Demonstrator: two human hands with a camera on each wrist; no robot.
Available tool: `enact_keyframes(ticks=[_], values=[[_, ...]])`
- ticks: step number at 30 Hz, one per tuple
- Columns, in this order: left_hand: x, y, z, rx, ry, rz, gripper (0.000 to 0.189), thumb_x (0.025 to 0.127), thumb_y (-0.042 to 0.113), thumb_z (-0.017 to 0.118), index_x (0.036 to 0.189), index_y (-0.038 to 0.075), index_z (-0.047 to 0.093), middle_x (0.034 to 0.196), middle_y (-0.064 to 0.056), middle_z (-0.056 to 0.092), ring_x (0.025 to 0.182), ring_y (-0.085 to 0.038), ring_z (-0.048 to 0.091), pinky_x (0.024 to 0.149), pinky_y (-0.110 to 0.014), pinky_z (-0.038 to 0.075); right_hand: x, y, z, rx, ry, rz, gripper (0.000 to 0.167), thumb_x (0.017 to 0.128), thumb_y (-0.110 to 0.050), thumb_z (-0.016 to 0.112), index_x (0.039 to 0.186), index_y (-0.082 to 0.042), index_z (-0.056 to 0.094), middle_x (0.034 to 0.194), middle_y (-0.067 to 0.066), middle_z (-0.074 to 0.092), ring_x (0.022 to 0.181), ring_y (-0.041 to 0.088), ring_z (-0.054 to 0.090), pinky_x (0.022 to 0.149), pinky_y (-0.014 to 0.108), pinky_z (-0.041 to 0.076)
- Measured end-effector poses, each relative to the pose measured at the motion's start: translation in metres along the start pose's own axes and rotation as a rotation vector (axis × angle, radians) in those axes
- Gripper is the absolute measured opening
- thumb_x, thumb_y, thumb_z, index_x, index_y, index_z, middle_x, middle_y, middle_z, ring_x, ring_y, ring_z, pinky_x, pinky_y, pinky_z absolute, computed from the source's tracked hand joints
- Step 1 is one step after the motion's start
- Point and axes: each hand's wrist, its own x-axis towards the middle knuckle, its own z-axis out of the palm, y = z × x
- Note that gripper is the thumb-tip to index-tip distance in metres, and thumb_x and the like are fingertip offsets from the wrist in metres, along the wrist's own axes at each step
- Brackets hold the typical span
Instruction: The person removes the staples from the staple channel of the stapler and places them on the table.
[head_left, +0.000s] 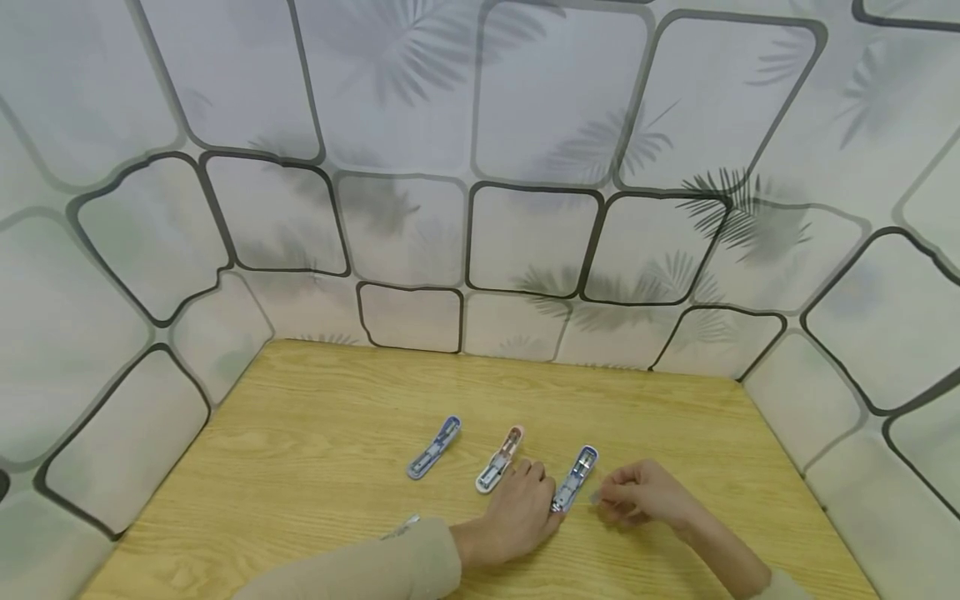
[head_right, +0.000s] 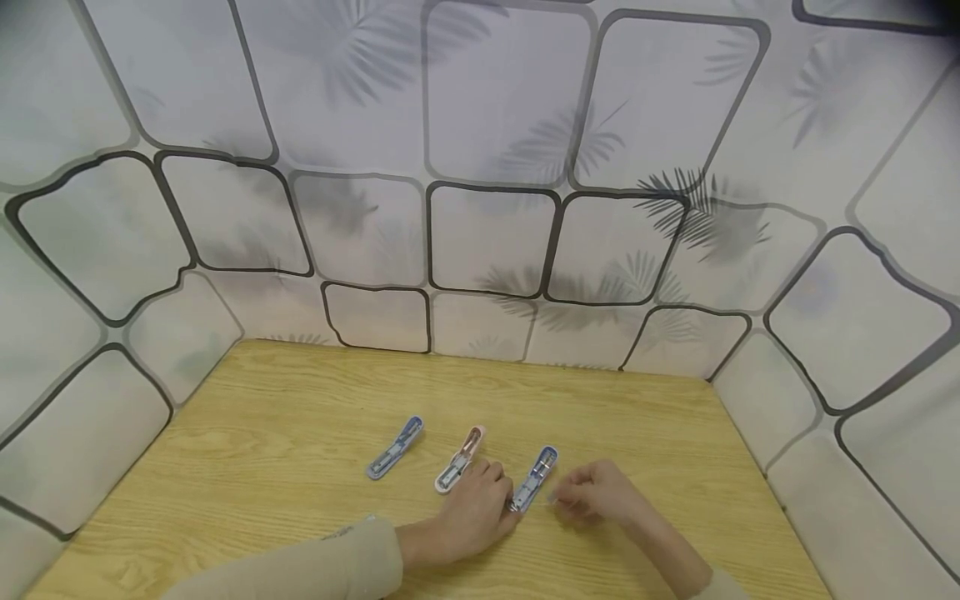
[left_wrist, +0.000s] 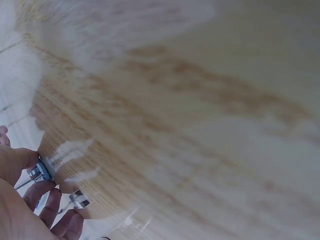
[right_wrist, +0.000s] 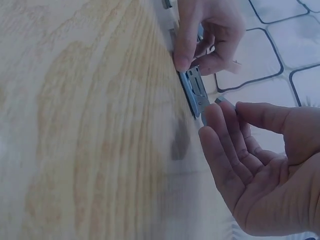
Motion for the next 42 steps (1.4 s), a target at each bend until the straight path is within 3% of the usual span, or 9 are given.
enact_keyframes(ticks=[7, 12, 18, 32, 37, 42], values=[[-0.001, -0.001, 0.001, -0.002, -0.014, 0.004, 0.032, 0.096, 0.050, 0.073, 0.098, 0.018, 0.071, 0.090, 0.005, 0.058, 0.081, -0.009, 0.048, 0.068, -0.022, 0.037, 0.001, 0.011, 0.006, 0.063, -0.081, -0.003, 0.029, 0.101, -0.018, 0.068, 0.104, 0.010, 0.072, 0.085, 0.001, 0.079, 0.072, 0.008, 0.074, 0.064, 0.022, 0.061], [-0.002, -0.001, -0.001, 0.010, 0.012, 0.009, 0.032, 0.096, 0.050, 0.074, 0.092, 0.018, 0.069, 0.086, 0.006, 0.056, 0.079, -0.010, 0.047, 0.067, -0.022, 0.036, 0.003, 0.016, 0.012, 0.065, -0.107, -0.016, 0.026, 0.100, -0.015, 0.068, 0.102, 0.011, 0.072, 0.083, 0.001, 0.079, 0.069, 0.007, 0.073, 0.061, 0.021, 0.060], [-0.003, 0.000, -0.002, 0.017, 0.030, 0.010, 0.033, 0.095, 0.050, 0.074, 0.087, 0.019, 0.066, 0.084, 0.006, 0.054, 0.078, -0.010, 0.046, 0.067, -0.022, 0.036, 0.007, 0.019, 0.018, 0.026, -0.102, 0.003, 0.024, 0.098, -0.015, 0.070, 0.099, 0.008, 0.075, 0.079, 0.000, 0.078, 0.065, 0.006, 0.073, 0.057, 0.019, 0.058], [-0.003, -0.002, 0.000, -0.029, -0.014, 0.008, 0.032, 0.097, 0.049, 0.073, 0.099, 0.017, 0.070, 0.089, 0.006, 0.057, 0.081, -0.009, 0.046, 0.069, -0.022, 0.037, 0.012, 0.019, 0.028, -0.015, -0.056, 0.027, 0.017, 0.095, -0.015, 0.073, 0.094, 0.002, 0.076, 0.074, -0.003, 0.075, 0.061, 0.005, 0.070, 0.053, 0.018, 0.054], [-0.005, -0.005, 0.000, -0.086, -0.009, 0.011, 0.032, 0.098, 0.048, 0.072, 0.101, 0.016, 0.068, 0.091, 0.006, 0.056, 0.084, -0.009, 0.047, 0.075, -0.022, 0.042, 0.010, 0.018, 0.027, -0.020, -0.047, 0.030, 0.020, 0.095, -0.017, 0.074, 0.097, 0.002, 0.075, 0.076, -0.002, 0.075, 0.062, 0.006, 0.070, 0.054, 0.020, 0.056], [-0.008, -0.010, -0.005, -0.216, 0.002, 0.018, 0.030, 0.098, 0.046, 0.071, 0.103, 0.017, 0.066, 0.095, 0.007, 0.057, 0.089, -0.007, 0.050, 0.081, -0.021, 0.046, 0.002, 0.015, 0.017, -0.064, 0.026, -0.030, 0.027, 0.097, -0.018, 0.074, 0.108, 0.007, 0.071, 0.086, 0.005, 0.077, 0.069, 0.013, 0.073, 0.061, 0.026, 0.060]])
